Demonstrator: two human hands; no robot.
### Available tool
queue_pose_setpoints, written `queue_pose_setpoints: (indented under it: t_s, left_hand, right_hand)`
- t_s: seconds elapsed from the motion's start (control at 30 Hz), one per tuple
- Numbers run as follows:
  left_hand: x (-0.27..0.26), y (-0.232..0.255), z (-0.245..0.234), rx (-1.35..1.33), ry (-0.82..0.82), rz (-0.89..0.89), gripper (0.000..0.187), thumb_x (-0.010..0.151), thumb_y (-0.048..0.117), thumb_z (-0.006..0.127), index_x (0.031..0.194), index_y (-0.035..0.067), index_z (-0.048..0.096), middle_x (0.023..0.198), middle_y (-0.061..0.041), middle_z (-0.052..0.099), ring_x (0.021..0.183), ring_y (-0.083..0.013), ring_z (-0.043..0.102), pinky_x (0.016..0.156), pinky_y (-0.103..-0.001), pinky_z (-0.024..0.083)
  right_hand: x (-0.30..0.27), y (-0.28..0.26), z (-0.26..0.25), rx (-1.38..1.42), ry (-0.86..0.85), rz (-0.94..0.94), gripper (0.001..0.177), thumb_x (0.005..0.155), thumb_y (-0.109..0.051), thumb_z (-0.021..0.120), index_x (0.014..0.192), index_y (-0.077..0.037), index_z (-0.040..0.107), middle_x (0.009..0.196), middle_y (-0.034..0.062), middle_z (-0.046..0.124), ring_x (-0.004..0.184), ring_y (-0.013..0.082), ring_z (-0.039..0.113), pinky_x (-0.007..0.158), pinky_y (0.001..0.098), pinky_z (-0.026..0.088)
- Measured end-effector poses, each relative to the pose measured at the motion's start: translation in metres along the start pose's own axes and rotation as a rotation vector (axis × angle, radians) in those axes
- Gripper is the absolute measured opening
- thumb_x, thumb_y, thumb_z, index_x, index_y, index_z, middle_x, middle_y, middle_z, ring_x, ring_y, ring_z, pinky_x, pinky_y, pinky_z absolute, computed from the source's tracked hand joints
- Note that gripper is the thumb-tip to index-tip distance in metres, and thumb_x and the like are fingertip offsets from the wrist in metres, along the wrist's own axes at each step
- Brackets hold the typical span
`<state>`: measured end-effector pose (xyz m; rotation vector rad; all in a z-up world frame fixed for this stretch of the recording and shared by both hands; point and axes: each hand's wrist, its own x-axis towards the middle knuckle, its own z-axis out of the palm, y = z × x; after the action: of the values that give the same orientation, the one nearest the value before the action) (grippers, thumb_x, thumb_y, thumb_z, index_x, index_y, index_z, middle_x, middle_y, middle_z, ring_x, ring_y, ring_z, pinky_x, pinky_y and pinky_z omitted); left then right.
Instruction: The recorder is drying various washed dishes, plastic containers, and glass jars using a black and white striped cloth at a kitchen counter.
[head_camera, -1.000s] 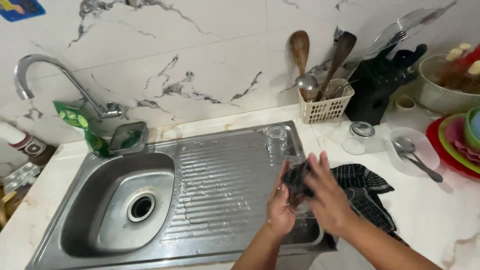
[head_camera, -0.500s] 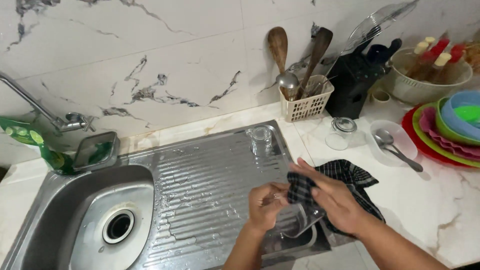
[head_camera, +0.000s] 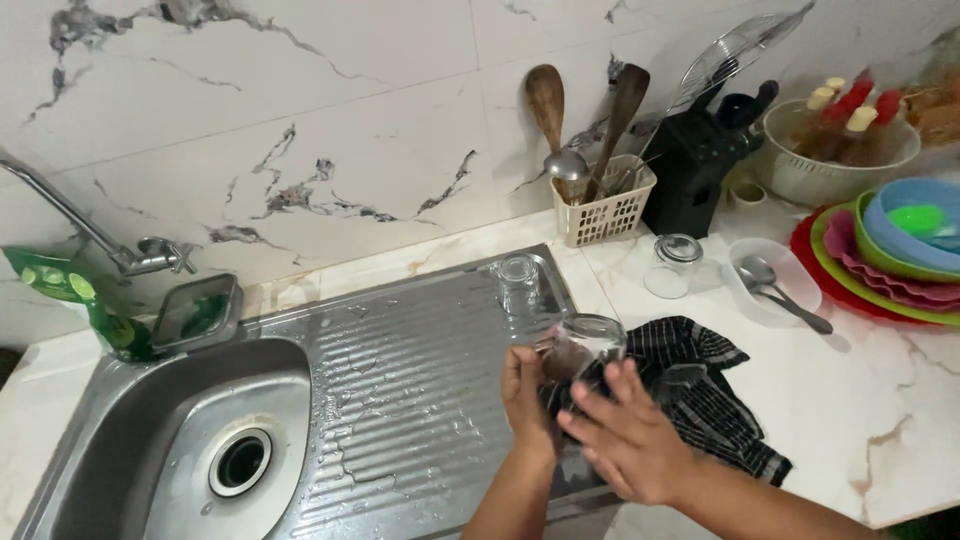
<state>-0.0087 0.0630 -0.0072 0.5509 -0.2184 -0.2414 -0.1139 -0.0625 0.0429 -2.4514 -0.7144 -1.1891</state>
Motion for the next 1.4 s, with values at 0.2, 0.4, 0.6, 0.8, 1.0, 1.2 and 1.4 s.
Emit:
queue_pose_setpoints:
  t_s: [0.2, 0.4, 0.6, 0.8, 1.0, 1.2, 1.4]
  left_hand:
    - [0.003, -0.004, -0.012, 0.428, -0.131, 0.131, 0.036, 0.108, 0.027, 0.066, 0.084, 0.004, 0.053, 0.123, -0.017, 0.078, 0.088, -0.0137, 0.061, 0.08, -0.03, 0.052]
    - [-0.001, 0.02, 0.037, 0.012, 0.099, -0.079, 0.035, 0.094, 0.031, 0.059, 0.106, 0.001, 0.07, 0.106, -0.012, 0.074, 0.089, -0.0188, 0.073, 0.086, -0.037, 0.061]
    - [0.003, -0.01, 0.004, 0.03, -0.007, -0.185, 0.026, 0.102, 0.026, 0.065, 0.101, 0.001, 0.064, 0.107, -0.013, 0.073, 0.09, -0.0187, 0.071, 0.083, -0.037, 0.06]
    - [-0.006, 0.01, 0.038, -0.162, -0.08, -0.213, 0.034, 0.098, 0.036, 0.06, 0.099, 0.003, 0.064, 0.102, -0.015, 0.074, 0.09, -0.0239, 0.074, 0.082, -0.04, 0.063]
    - [-0.014, 0.015, 0.044, -0.064, -0.072, -0.249, 0.036, 0.098, 0.035, 0.061, 0.107, 0.001, 0.068, 0.111, -0.017, 0.074, 0.103, -0.0266, 0.074, 0.096, -0.039, 0.062]
    - [-0.015, 0.009, 0.031, -0.204, -0.272, -0.172, 0.025, 0.1, 0.036, 0.064, 0.096, 0.012, 0.057, 0.105, -0.018, 0.074, 0.09, -0.0321, 0.074, 0.082, -0.049, 0.064]
    - [0.0, -0.003, 0.009, 0.012, 0.065, -0.231, 0.034, 0.1, 0.042, 0.058, 0.105, 0.008, 0.058, 0.101, -0.015, 0.071, 0.092, -0.0289, 0.074, 0.074, -0.04, 0.062]
  right_hand:
    - [0.022, 0.016, -0.004, -0.055, 0.043, 0.092, 0.058, 0.096, -0.02, 0.06, 0.149, -0.005, 0.045, 0.167, 0.0229, 0.023, 0.157, 0.0486, 0.011, 0.126, 0.0637, 0.011]
    - [0.003, 0.01, 0.014, 0.389, 0.181, 0.331, 0.064, 0.112, -0.032, 0.039, 0.162, 0.002, 0.018, 0.173, 0.0289, 0.008, 0.161, 0.0471, 0.011, 0.128, 0.0529, 0.011]
    - [0.01, 0.013, -0.006, -0.056, 0.103, 0.135, 0.057, 0.11, -0.031, 0.037, 0.162, -0.013, 0.027, 0.171, 0.0244, 0.01, 0.16, 0.0425, 0.004, 0.13, 0.0488, 0.008]
    - [-0.011, 0.001, 0.01, 0.61, 0.239, 0.491, 0.07, 0.112, -0.037, 0.032, 0.166, -0.006, 0.0, 0.173, 0.03, 0.001, 0.158, 0.0437, 0.008, 0.126, 0.0506, 0.008]
    - [-0.011, 0.009, 0.004, 0.31, 0.257, 0.185, 0.058, 0.113, -0.035, 0.029, 0.167, -0.015, 0.019, 0.173, 0.0239, 0.006, 0.164, 0.0357, 0.012, 0.132, 0.0472, 0.012]
    - [-0.031, -0.006, 0.021, 1.353, 0.326, 0.739, 0.078, 0.108, -0.04, 0.044, 0.165, 0.006, 0.017, 0.167, 0.0363, 0.016, 0.153, 0.0464, 0.017, 0.125, 0.0499, 0.014]
    - [0.026, -0.015, -0.023, 0.556, 0.15, 0.145, 0.102, 0.102, -0.064, 0.044, 0.166, 0.0, -0.002, 0.172, 0.0305, 0.002, 0.163, 0.0391, 0.006, 0.131, 0.0487, 0.006]
